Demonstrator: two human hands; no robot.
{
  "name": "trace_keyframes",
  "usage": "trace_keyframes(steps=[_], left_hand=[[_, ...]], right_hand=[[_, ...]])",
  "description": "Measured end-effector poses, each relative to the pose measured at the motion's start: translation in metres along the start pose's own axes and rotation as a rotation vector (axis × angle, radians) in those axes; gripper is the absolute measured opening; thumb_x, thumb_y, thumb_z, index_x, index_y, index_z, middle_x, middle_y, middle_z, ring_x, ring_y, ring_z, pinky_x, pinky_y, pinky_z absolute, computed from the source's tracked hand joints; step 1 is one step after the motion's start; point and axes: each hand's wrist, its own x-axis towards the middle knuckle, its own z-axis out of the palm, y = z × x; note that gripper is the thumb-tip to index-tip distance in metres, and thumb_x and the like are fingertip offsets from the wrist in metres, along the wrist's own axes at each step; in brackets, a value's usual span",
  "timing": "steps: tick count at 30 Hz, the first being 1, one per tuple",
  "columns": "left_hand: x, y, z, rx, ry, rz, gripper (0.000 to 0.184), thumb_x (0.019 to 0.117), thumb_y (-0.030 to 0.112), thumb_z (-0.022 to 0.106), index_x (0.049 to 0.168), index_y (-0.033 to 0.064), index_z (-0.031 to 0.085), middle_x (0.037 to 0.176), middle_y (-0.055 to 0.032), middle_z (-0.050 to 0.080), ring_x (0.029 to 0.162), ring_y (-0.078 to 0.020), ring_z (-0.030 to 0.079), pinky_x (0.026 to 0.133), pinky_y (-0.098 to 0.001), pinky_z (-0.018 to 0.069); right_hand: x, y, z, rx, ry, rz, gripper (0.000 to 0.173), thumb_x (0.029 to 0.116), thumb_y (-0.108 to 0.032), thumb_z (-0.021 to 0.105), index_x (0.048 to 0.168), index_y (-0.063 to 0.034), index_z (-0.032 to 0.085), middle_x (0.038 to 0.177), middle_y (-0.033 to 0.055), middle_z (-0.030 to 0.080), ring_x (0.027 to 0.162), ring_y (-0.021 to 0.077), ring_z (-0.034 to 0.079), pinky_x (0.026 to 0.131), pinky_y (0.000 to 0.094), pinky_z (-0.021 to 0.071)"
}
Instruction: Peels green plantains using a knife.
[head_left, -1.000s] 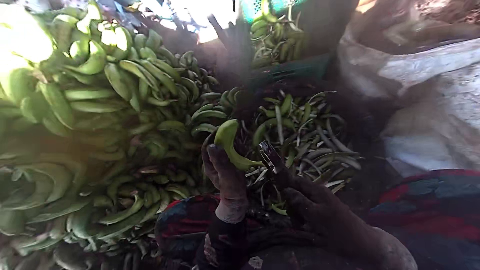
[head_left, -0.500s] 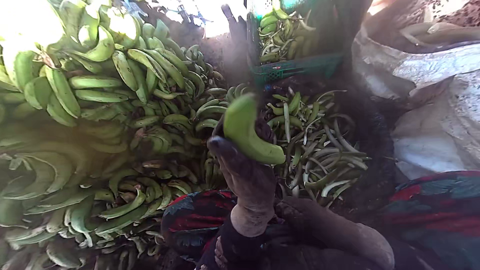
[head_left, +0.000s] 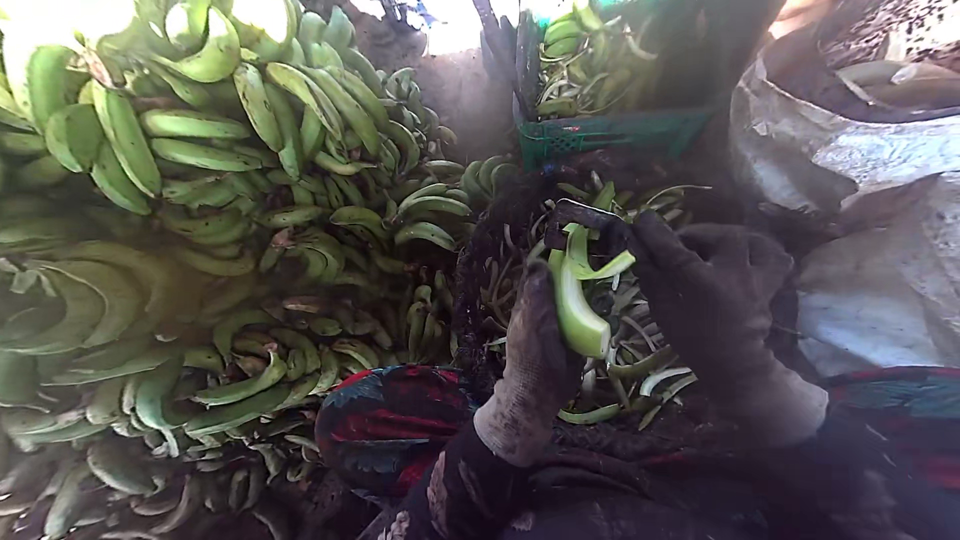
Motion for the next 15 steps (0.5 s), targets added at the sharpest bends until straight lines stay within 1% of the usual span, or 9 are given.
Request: trace_keyframes(steps=[1,3,5,6,8,9,12,14,15], left_hand=[[-0.002,0.0,-0.001,-0.228,0.004,-0.128,0.04,0.109,0.021,0.037,0.143,0.0031,0.049,0.113,-0.0103,0.066,0.098,-0.0105,0.066,0.087,-0.0294,0.0561],[0.0,0.002,-0.012,-0.552,0.011,-0.283,0.043,0.1096,0.038,0.036,0.142,0.0141,0.05,0.107,-0.0037,0.067,0.091,-0.0093,0.067,0.08,-0.0289,0.0582],[0.011,0.006,-0.023,-0.614,0.048,-0.182,0.041,0.1058,0.043,0.044,0.139,0.0191,0.052,0.104,0.0009,0.068,0.088,-0.0074,0.067,0.075,-0.0278,0.0593],[0.018,0.007,-0.028,-0.618,0.078,-0.082,0.043,0.104,0.047,0.049,0.138,0.0214,0.052,0.107,0.003,0.068,0.09,-0.006,0.067,0.075,-0.0268,0.0589],[0.027,0.01,-0.029,-0.582,0.101,0.065,0.046,0.1037,0.052,0.049,0.142,0.0263,0.047,0.114,0.0059,0.064,0.092,-0.0025,0.065,0.075,-0.0231,0.0583],[0.025,0.011,-0.027,-0.544,0.074,0.071,0.046,0.105,0.05,0.046,0.144,0.0254,0.045,0.113,0.0058,0.063,0.091,-0.0019,0.064,0.074,-0.0225,0.0575],[0.001,0.013,-0.016,-0.447,-0.089,-0.094,0.044,0.1082,0.04,0.04,0.141,0.0125,0.048,0.099,0.0014,0.066,0.085,-0.0022,0.065,0.076,-0.0227,0.0569],[-0.002,0.016,-0.016,-0.605,-0.211,-0.261,0.043,0.106,0.045,0.044,0.136,0.014,0.05,0.091,0.0,0.068,0.078,-0.0055,0.068,0.071,-0.0227,0.059],[-0.001,0.017,-0.017,-0.696,-0.216,-0.313,0.041,0.1048,0.039,0.049,0.136,0.0128,0.05,0.09,-0.0043,0.068,0.074,-0.0104,0.069,0.067,-0.026,0.0604]], right_hand=[[0.005,0.003,0.003,-0.028,-0.011,0.041,0.044,0.1004,-0.029,0.063,0.144,-0.0342,0.059,0.115,0.0259,0.065,0.104,0.0507,0.061,0.086,0.0687,0.0432],[0.01,0.005,-0.012,0.055,-0.122,0.108,0.045,0.1043,-0.032,0.057,0.149,-0.0313,0.054,0.12,0.0267,0.064,0.105,0.0505,0.061,0.085,0.0704,0.0434],[0.006,0.004,-0.035,0.303,-0.248,0.082,0.044,0.1049,-0.035,0.054,0.149,-0.0303,0.056,0.119,0.0173,0.066,0.105,0.0367,0.062,0.085,0.0612,0.0473],[0.0,0.003,-0.043,0.457,-0.325,0.051,0.042,0.104,-0.039,0.053,0.146,-0.0322,0.059,0.117,0.0076,0.066,0.104,0.0245,0.063,0.085,0.0523,0.0511],[-0.013,-0.003,-0.043,0.641,-0.382,0.008,0.037,0.1022,-0.039,0.055,0.137,-0.0361,0.066,0.11,-0.0034,0.069,0.101,0.0118,0.063,0.089,0.0438,0.0517],[-0.016,-0.01,-0.036,0.608,-0.317,-0.001,0.035,0.1021,-0.037,0.057,0.136,-0.036,0.067,0.108,-0.0017,0.069,0.101,0.0138,0.063,0.088,0.0458,0.0514],[-0.007,-0.017,-0.007,0.258,0.018,-0.015,0.038,0.1,-0.026,0.064,0.138,-0.0263,0.065,0.111,0.0199,0.066,0.103,0.0398,0.062,0.087,0.0616,0.0437],[0.006,-0.005,-0.006,0.109,0.023,0.089,0.037,0.1013,-0.032,0.06,0.136,-0.0216,0.067,0.12,0.0255,0.066,0.11,0.0479,0.061,0.091,0.0677,0.0426],[0.011,0.0,-0.014,0.118,-0.042,0.148,0.037,0.1017,-0.034,0.058,0.133,-0.0166,0.069,0.123,0.028,0.064,0.112,0.0514,0.059,0.089,0.0718,0.0414]])
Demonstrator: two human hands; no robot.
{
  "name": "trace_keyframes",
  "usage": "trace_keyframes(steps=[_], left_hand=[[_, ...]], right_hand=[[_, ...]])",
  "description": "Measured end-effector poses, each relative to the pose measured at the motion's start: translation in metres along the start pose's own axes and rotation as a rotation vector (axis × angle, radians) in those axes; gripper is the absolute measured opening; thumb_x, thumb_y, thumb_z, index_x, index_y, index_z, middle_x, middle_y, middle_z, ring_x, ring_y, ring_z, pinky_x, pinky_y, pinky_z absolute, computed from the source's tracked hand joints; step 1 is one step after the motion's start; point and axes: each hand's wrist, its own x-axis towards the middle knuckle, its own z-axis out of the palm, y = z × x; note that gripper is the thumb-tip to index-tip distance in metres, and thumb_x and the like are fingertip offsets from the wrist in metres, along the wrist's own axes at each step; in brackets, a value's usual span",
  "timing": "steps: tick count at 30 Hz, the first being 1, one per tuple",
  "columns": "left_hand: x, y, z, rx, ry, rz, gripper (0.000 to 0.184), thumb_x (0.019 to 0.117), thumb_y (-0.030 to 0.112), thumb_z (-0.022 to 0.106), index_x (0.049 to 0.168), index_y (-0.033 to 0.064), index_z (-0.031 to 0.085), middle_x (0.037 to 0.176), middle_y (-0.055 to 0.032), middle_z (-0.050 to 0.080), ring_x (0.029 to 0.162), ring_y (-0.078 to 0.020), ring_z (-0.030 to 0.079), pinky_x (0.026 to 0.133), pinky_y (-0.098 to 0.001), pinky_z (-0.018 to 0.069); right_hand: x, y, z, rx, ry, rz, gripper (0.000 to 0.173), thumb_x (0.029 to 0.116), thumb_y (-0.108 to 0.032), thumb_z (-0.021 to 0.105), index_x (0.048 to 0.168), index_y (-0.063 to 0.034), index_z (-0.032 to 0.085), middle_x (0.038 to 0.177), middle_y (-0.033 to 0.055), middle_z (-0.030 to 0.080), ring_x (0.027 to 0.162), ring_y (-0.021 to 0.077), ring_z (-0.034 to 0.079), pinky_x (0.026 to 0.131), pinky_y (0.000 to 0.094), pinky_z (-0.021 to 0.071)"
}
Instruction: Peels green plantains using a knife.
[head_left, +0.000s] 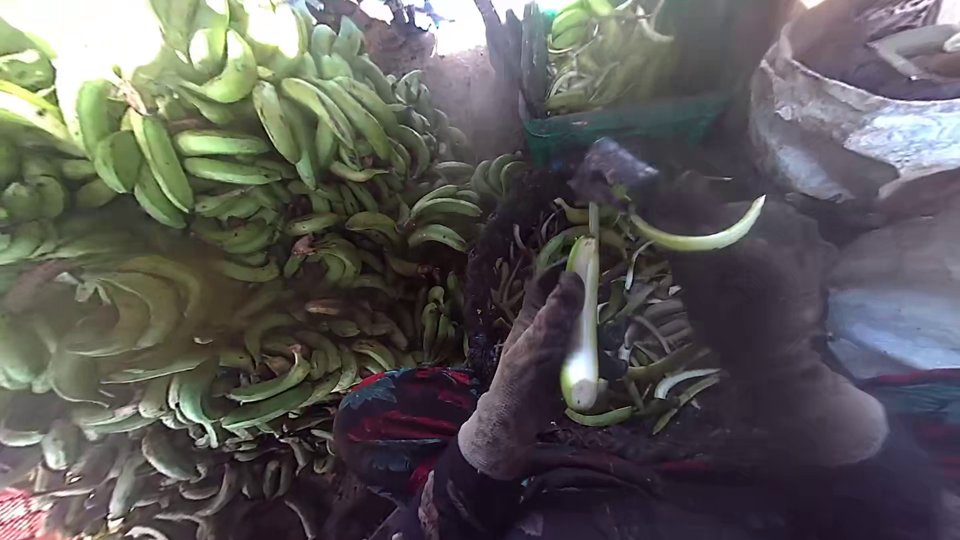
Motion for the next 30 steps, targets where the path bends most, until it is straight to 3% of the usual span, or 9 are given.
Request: trace_keyframes(steps=[5,7,11,13,16,22,25,28,30], left_hand=[[0.026,0.009,-0.015,0.155,0.207,0.604,0.054,0.0995,0.048,0.06,0.141,0.0182,0.042,0.11,0.0034,0.065,0.093,-0.0061,0.066,0.079,-0.0271,0.0594],[0.033,0.016,-0.015,0.224,0.23,0.688,0.062,0.0999,0.056,0.054,0.148,0.0234,0.033,0.123,0.0033,0.06,0.104,-0.0069,0.063,0.085,-0.0291,0.0573],[0.004,0.007,-0.013,0.141,-0.155,0.176,0.04,0.1039,0.038,0.053,0.14,0.0198,0.053,0.107,0.0067,0.069,0.091,-0.0006,0.066,0.079,-0.021,0.0574],[0.001,0.004,-0.012,0.078,-0.297,-0.044,0.045,0.1024,0.034,0.053,0.139,0.0086,0.048,0.106,0.0002,0.071,0.091,-0.0075,0.069,0.081,-0.0268,0.0596],[0.003,0.001,-0.009,0.054,-0.005,0.079,0.037,0.1059,0.025,0.039,0.136,0.0073,0.052,0.1,-0.0006,0.069,0.088,-0.0065,0.068,0.08,-0.0249,0.0577],[0.035,0.019,0.005,0.02,0.368,0.393,0.043,0.1065,0.054,0.037,0.123,0.0203,0.058,0.095,0.0006,0.066,0.083,-0.0087,0.066,0.069,-0.0296,0.0581],[0.034,0.002,-0.009,0.32,0.181,0.231,0.048,0.1076,0.048,0.039,0.14,0.0153,0.052,0.105,-0.0028,0.067,0.089,-0.0083,0.065,0.078,-0.0289,0.0575],[0.025,-0.025,-0.036,0.359,-0.085,-0.007,0.072,0.0967,0.069,0.044,0.13,0.006,0.056,0.095,-0.0021,0.069,0.082,-0.0096,0.067,0.075,-0.0295,0.0592],[0.01,-0.031,-0.04,0.37,-0.24,-0.115,0.077,0.0983,0.062,0.045,0.143,-0.0008,0.041,0.102,-0.004,0.07,0.085,-0.0112,0.068,0.076,-0.0313,0.0601]], right_hand=[[-0.024,-0.001,-0.034,0.47,-0.284,-0.106,0.029,0.1036,-0.034,0.056,0.122,-0.0212,0.074,0.109,0.007,0.073,0.098,0.0192,0.067,0.086,0.0515,0.0509],[-0.031,-0.01,-0.032,0.545,-0.296,-0.126,0.029,0.1036,-0.035,0.056,0.121,-0.0224,0.075,0.11,0.0089,0.073,0.103,0.0222,0.066,0.092,0.0547,0.0473],[-0.007,0.0,-0.013,0.227,-0.16,-0.117,0.039,0.1008,-0.035,0.056,0.136,-0.0248,0.068,0.111,0.0221,0.069,0.097,0.0416,0.065,0.078,0.0642,0.0469],[0.006,0.013,-0.014,0.081,-0.232,-0.042,0.039,0.0966,-0.031,0.062,0.133,-0.0197,0.069,0.11,0.0274,0.066,0.1,0.0506,0.063,0.079,0.07,0.044],[-0.001,0.016,-0.008,0.07,-0.256,0.054,0.035,0.0978,-0.034,0.06,0.124,-0.0134,0.072,0.109,0.0223,0.07,0.099,0.0448,0.067,0.08,0.0677,0.0498],[-0.051,-0.025,0.006,0.353,-0.015,-0.089,0.03,0.0991,-0.028,0.062,0.125,-0.019,0.074,0.109,0.0134,0.073,0.103,0.0288,0.066,0.093,0.0549,0.0478],[-0.032,-0.007,0.013,0.309,-0.048,-0.125,0.033,0.1004,-0.028,0.062,0.132,-0.0243,0.07,0.106,0.0098,0.073,0.1,0.027,0.067,0.091,0.0544,0.0501],[-0.016,0.014,0.015,0.131,-0.3,-0.111,0.037,0.1013,-0.036,0.057,0.137,-0.0365,0.066,0.119,0.0072,0.074,0.108,0.0321,0.068,0.094,0.0609,0.0487],[-0.012,0.018,0.019,0.043,-0.426,-0.06,0.038,0.1011,-0.032,0.06,0.138,-0.0352,0.066,0.12,0.0112,0.073,0.107,0.0392,0.068,0.093,0.0669,0.0461]])
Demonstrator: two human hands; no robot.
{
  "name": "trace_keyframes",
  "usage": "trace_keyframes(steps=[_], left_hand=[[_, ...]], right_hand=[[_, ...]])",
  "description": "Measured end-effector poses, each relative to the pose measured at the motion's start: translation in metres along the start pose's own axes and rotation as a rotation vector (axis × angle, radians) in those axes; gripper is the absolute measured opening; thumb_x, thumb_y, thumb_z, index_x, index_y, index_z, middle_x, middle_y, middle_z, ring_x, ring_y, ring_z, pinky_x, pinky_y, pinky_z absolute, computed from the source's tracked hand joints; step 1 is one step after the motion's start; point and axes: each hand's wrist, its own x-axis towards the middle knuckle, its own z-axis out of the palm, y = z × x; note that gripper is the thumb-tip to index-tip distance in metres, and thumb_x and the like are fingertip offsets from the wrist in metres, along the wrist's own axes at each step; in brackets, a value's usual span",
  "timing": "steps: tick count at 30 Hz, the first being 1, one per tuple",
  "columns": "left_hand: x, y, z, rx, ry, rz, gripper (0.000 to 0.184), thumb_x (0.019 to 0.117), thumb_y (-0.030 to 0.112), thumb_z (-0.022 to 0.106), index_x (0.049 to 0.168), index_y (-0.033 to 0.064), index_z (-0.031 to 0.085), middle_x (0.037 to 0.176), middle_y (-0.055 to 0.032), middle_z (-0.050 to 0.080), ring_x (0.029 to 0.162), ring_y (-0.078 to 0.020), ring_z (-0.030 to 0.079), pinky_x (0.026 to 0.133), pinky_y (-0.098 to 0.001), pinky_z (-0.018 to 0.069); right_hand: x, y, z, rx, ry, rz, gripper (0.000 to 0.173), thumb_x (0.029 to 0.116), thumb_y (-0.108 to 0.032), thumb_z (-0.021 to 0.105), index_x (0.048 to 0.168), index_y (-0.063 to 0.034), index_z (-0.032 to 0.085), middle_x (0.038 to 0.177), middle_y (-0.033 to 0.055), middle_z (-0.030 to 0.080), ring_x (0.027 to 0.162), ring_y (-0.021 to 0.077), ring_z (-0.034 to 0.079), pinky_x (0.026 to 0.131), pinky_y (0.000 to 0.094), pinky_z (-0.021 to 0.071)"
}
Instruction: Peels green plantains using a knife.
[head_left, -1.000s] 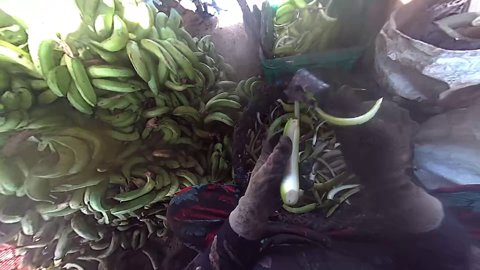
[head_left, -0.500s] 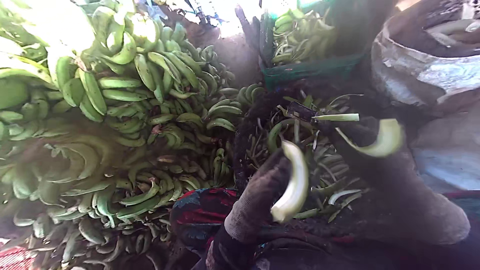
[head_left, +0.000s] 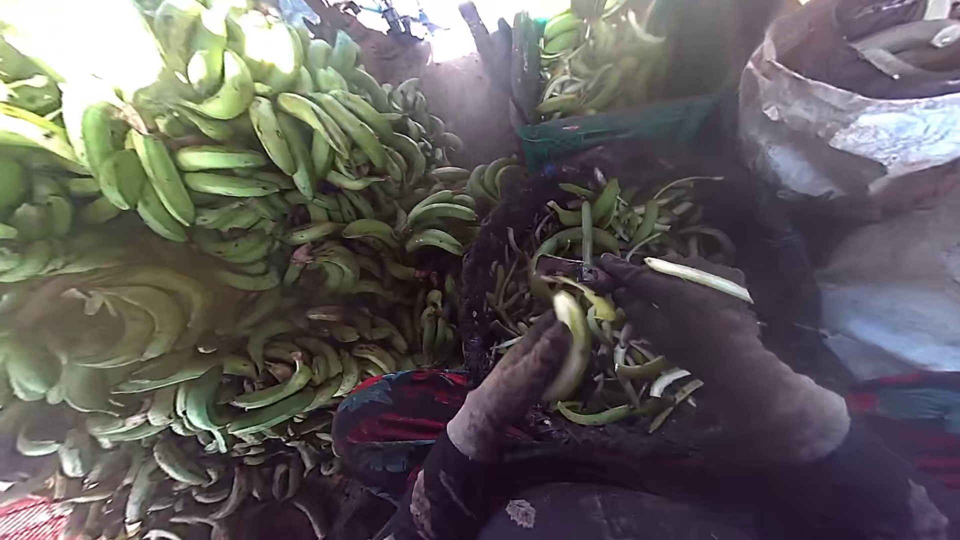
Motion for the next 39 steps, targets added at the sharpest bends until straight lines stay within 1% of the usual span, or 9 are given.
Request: trace_keyframes(steps=[4,7,11,14,18,23,26,34,39], left_hand=[[-0.006,0.003,0.001,-0.088,0.226,0.012,0.058,0.1026,0.042,0.04,0.148,0.0052,0.037,0.103,-0.0038,0.067,0.088,-0.0105,0.067,0.079,-0.0305,0.0586],[0.005,0.026,0.001,-0.409,0.462,0.065,0.05,0.109,0.047,0.03,0.119,0.01,0.061,0.09,-0.0051,0.069,0.081,-0.0131,0.068,0.072,-0.0316,0.0593],[0.017,0.063,0.006,-0.838,0.453,0.071,0.063,0.1049,0.063,0.02,0.106,0.0157,0.061,0.089,-0.002,0.067,0.081,-0.0123,0.068,0.07,-0.0301,0.0599],[0.02,0.05,0.015,-0.384,0.508,0.148,0.055,0.109,0.053,0.019,0.11,0.0163,0.061,0.086,0.0007,0.064,0.074,-0.006,0.063,0.064,-0.0238,0.0548],[0.01,0.009,0.003,0.392,0.444,0.149,0.068,0.1081,0.053,0.018,0.135,0.0014,0.054,0.105,-0.0061,0.065,0.092,-0.0058,0.061,0.085,-0.0289,0.0538],[-0.007,0.005,0.013,0.146,0.27,0.093,0.065,0.106,0.049,0.031,0.134,-0.0056,0.051,0.099,-0.0021,0.067,0.083,-0.0017,0.064,0.078,-0.0218,0.0562],[0.0,0.006,-0.002,0.029,0.401,0.128,0.075,0.0993,0.066,0.038,0.147,0.009,0.045,0.106,-0.0016,0.067,0.085,-0.0056,0.064,0.076,-0.0256,0.057],[0.019,0.053,0.005,-0.471,0.697,-0.055,0.049,0.108,0.051,0.032,0.108,0.0128,0.061,0.079,-0.0034,0.064,0.066,-0.012,0.064,0.058,-0.0293,0.0564],[0.012,0.031,0.021,0.147,0.472,0.178,0.051,0.1092,0.044,0.024,0.126,0.0098,0.057,0.091,0.001,0.062,0.078,-0.0036,0.061,0.071,-0.0249,0.0546]], right_hand=[[-0.01,-0.013,-0.002,0.078,-0.02,0.1,0.041,0.1048,-0.032,0.053,0.145,-0.0287,0.06,0.128,0.012,0.071,0.114,0.0409,0.067,0.091,0.0689,0.0485],[-0.029,-0.028,0.004,0.219,0.132,0.04,0.043,0.1025,-0.035,0.053,0.145,-0.0322,0.059,0.125,0.0064,0.072,0.106,0.0298,0.071,0.084,0.0616,0.0553],[-0.049,-0.042,0.015,0.262,0.423,-0.123,0.026,0.0962,-0.025,0.068,0.121,-0.0197,0.076,0.107,0.0115,0.072,0.101,0.0272,0.066,0.096,0.0539,0.0471],[-0.046,-0.037,0.018,0.224,0.425,-0.108,0.028,0.0983,-0.025,0.066,0.125,-0.0205,0.074,0.107,0.0138,0.071,0.101,0.0299,0.065,0.092,0.0537,0.0476],[-0.034,-0.011,0.018,0.286,0.075,-0.002,0.042,0.1008,-0.036,0.054,0.141,-0.0293,0.064,0.109,0.0097,0.072,0.092,0.0258,0.07,0.077,0.0544,0.0576],[-0.023,-0.003,0.014,0.219,-0.27,0.188,0.045,0.1081,-0.036,0.042,0.147,-0.0216,0.058,0.129,0.0165,0.069,0.119,0.0386,0.064,0.099,0.0636,0.0467],[-0.031,-0.017,0.008,0.299,-0.121,0.129,0.051,0.1064,-0.04,0.037,0.145,-0.0139,0.059,0.122,0.0135,0.071,0.11,0.0306,0.069,0.094,0.0563,0.0535],[-0.056,-0.034,0.009,0.204,0.295,-0.162,0.033,0.0986,-0.031,0.065,0.132,-0.0314,0.07,0.107,0.0151,0.069,0.105,0.0359,0.064,0.092,0.061,0.0458],[-0.034,-0.02,0.01,0.222,0.18,-0.033,0.042,0.101,-0.032,0.057,0.141,-0.0221,0.064,0.107,0.0195,0.07,0.097,0.0393,0.066,0.081,0.0625,0.0514]])
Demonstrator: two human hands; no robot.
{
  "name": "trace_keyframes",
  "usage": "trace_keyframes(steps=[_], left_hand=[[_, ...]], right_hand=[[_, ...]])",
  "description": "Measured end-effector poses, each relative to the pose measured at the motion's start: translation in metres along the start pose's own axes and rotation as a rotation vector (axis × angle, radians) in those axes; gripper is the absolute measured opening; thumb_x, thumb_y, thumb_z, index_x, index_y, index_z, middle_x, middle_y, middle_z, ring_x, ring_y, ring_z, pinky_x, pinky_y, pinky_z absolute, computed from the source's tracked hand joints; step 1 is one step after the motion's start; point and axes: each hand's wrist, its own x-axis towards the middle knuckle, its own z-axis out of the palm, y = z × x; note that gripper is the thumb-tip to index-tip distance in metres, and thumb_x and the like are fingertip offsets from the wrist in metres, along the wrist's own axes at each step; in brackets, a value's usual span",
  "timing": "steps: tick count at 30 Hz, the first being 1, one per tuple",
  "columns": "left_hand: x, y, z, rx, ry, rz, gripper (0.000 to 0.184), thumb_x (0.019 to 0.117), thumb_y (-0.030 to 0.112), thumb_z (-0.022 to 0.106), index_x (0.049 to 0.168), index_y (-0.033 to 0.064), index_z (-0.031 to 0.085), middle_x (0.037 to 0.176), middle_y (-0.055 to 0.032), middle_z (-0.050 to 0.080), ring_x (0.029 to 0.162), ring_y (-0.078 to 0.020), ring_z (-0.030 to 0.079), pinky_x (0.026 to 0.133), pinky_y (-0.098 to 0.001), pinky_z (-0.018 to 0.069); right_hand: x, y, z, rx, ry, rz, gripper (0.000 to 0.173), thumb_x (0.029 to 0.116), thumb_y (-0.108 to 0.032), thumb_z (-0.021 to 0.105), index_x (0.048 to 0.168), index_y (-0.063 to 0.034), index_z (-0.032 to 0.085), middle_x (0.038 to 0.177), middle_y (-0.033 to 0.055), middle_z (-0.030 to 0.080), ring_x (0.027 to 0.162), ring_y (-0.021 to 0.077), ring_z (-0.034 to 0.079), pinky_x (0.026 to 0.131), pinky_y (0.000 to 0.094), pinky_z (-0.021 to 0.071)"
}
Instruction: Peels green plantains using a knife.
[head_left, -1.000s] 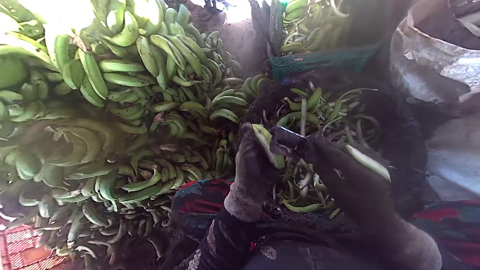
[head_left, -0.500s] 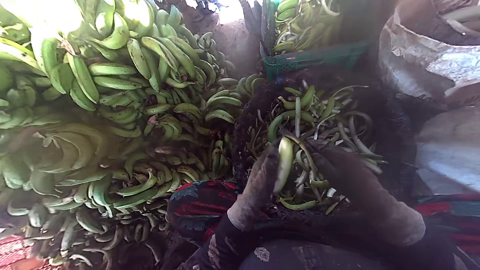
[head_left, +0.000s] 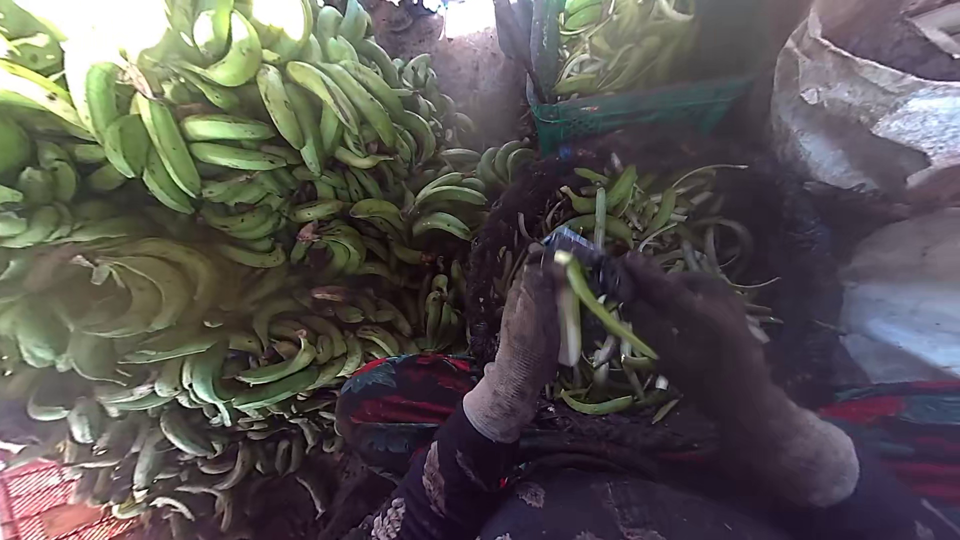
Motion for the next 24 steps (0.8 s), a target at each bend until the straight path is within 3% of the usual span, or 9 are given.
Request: trace_keyframes(steps=[3,5,9,11,13,15,18,21,24], left_hand=[[-0.002,-0.006,-0.008,-0.395,-0.088,-0.175,0.059,0.1044,0.059,0.035,0.12,0.0082,0.061,0.086,-0.0048,0.067,0.072,-0.011,0.066,0.065,-0.0286,0.0591],[0.003,-0.004,-0.021,-0.567,-0.067,-0.263,0.06,0.1053,0.058,0.032,0.12,0.0085,0.062,0.082,-0.0077,0.065,0.067,-0.0145,0.065,0.061,-0.0304,0.0594],[0.0,-0.005,-0.035,-0.49,0.077,-0.267,0.048,0.1095,0.045,0.032,0.124,0.0117,0.063,0.094,-0.0067,0.068,0.079,-0.0148,0.068,0.071,-0.0336,0.06],[0.0,-0.007,-0.034,-0.404,0.138,-0.226,0.047,0.1097,0.045,0.032,0.127,0.0139,0.063,0.104,-0.0048,0.069,0.091,-0.0134,0.068,0.079,-0.0343,0.0588],[0.001,-0.008,-0.028,-0.23,0.197,-0.139,0.046,0.1104,0.042,0.03,0.125,0.0117,0.062,0.102,-0.0036,0.067,0.091,-0.0105,0.066,0.08,-0.0321,0.0572],[-0.001,-0.011,-0.017,0.063,0.199,0.047,0.046,0.1107,0.031,0.026,0.121,0.0013,0.06,0.095,-0.0069,0.064,0.085,-0.0089,0.063,0.077,-0.0295,0.0556],[-0.012,-0.023,-0.006,0.163,0.061,0.243,0.04,0.109,0.018,0.03,0.122,-0.0065,0.059,0.107,-0.0132,0.065,0.098,-0.0106,0.063,0.089,-0.0287,0.0534],[-0.026,-0.03,-0.013,-0.042,-0.011,0.004,0.051,0.1082,0.034,0.028,0.137,0.0017,0.057,0.122,-0.0071,0.066,0.108,-0.0083,0.063,0.097,-0.0305,0.053],[-0.024,-0.054,-0.024,-0.043,0.043,-0.13,0.049,0.1087,0.025,0.026,0.139,-0.0058,0.049,0.129,-0.0138,0.06,0.114,-0.0092,0.059,0.1,-0.0272,0.0492]], right_hand=[[-0.004,0.017,-0.011,-0.058,-0.483,0.286,0.042,0.108,-0.041,0.045,0.14,-0.0206,0.063,0.109,0.0191,0.072,0.099,0.0403,0.07,0.083,0.0656,0.0533],[-0.018,0.018,-0.009,-0.028,-0.709,0.397,0.051,0.1089,-0.046,0.036,0.147,-0.0186,0.056,0.122,0.019,0.07,0.111,0.0401,0.068,0.094,0.0661,0.0507],[-0.03,0.017,-0.009,0.15,-0.247,0.067,0.042,0.1029,-0.037,0.051,0.138,-0.0201,0.066,0.118,0.01,0.072,0.106,0.0267,0.069,0.091,0.0552,0.0546],[-0.027,0.015,-0.018,0.224,-0.102,-0.053,0.039,0.1018,-0.04,0.056,0.138,-0.0307,0.066,0.121,0.006,0.07,0.11,0.0219,0.065,0.094,0.0529,0.0507],[-0.027,0.003,-0.025,0.228,-0.091,-0.086,0.035,0.1014,-0.041,0.059,0.136,-0.038,0.066,0.117,0.0034,0.068,0.111,0.0197,0.062,0.097,0.0503,0.0473],[-0.023,-0.008,-0.018,0.169,-0.096,-0.074,0.036,0.1005,-0.038,0.058,0.134,-0.0325,0.069,0.109,0.0076,0.069,0.103,0.0252,0.064,0.09,0.0547,0.0491],[-0.005,0.004,-0.003,0.064,-0.049,0.003,0.041,0.1002,-0.037,0.057,0.138,-0.0237,0.067,0.103,0.0137,0.07,0.092,0.0319,0.066,0.079,0.0595,0.0519],[-0.006,0.024,-0.016,-0.007,-0.383,0.238,0.039,0.1035,-0.043,0.052,0.133,-0.0248,0.069,0.104,0.0141,0.073,0.095,0.0351,0.07,0.082,0.0641,0.0537],[-0.019,0.012,-0.034,-0.019,-0.875,0.419,0.042,0.1071,-0.044,0.047,0.137,-0.0217,0.067,0.123,0.0167,0.071,0.115,0.039,0.066,0.098,0.0656,0.0479]])
